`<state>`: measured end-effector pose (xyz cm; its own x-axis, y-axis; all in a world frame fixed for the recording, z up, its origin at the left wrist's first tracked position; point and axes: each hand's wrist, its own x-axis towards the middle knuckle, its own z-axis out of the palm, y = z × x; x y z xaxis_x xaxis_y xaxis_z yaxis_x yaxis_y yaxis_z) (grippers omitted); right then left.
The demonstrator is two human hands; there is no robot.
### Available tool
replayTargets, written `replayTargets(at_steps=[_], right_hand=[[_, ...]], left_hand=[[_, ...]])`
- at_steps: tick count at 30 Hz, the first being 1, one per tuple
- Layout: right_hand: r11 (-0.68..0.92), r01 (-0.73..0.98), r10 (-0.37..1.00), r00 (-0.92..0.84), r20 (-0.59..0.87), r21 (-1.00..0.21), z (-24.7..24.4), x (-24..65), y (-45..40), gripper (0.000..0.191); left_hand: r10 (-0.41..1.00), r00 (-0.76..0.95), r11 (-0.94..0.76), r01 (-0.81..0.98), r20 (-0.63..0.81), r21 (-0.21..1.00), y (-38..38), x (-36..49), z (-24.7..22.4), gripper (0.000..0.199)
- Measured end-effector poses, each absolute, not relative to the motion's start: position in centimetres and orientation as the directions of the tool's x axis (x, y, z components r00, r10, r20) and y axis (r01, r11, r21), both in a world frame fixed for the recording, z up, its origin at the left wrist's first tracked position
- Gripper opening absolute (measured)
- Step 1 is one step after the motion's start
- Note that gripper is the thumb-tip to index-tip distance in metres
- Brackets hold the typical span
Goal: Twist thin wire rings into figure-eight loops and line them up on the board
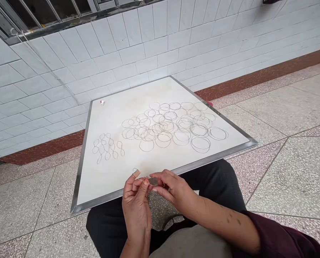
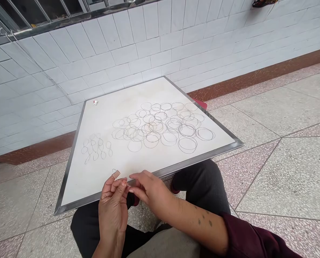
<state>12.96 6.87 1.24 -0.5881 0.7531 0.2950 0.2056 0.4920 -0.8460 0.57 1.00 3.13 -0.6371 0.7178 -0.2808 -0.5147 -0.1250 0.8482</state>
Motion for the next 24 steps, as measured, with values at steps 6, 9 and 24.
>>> replayTargets(at_steps=[6,9,24], right_hand=[[0.478,0.194,0.74,-0.614,0.274,-0.857,1.2,12.9,7.0,0.026],[0.473,0.18,0.724,-0.636,0.265,-0.862,1.3,12.8,7.0,0.025],[0.453,0.17,0.747,-0.608,0.268,-0.875,0.3,12.4,7.0,0.032]], left_hand=[[0.738,-0.625,-0.105,-0.478,-0.253,0.872,1.0,0.6,3.4,0.045],[0.749,-0.618,-0.101,-0.463,-0.239,0.881,0.9,0.5,3.2,0.046],[0.76,-0.612,-0.008,-0.344,-0.218,0.939,0.9,0.1,2.5,0.046]])
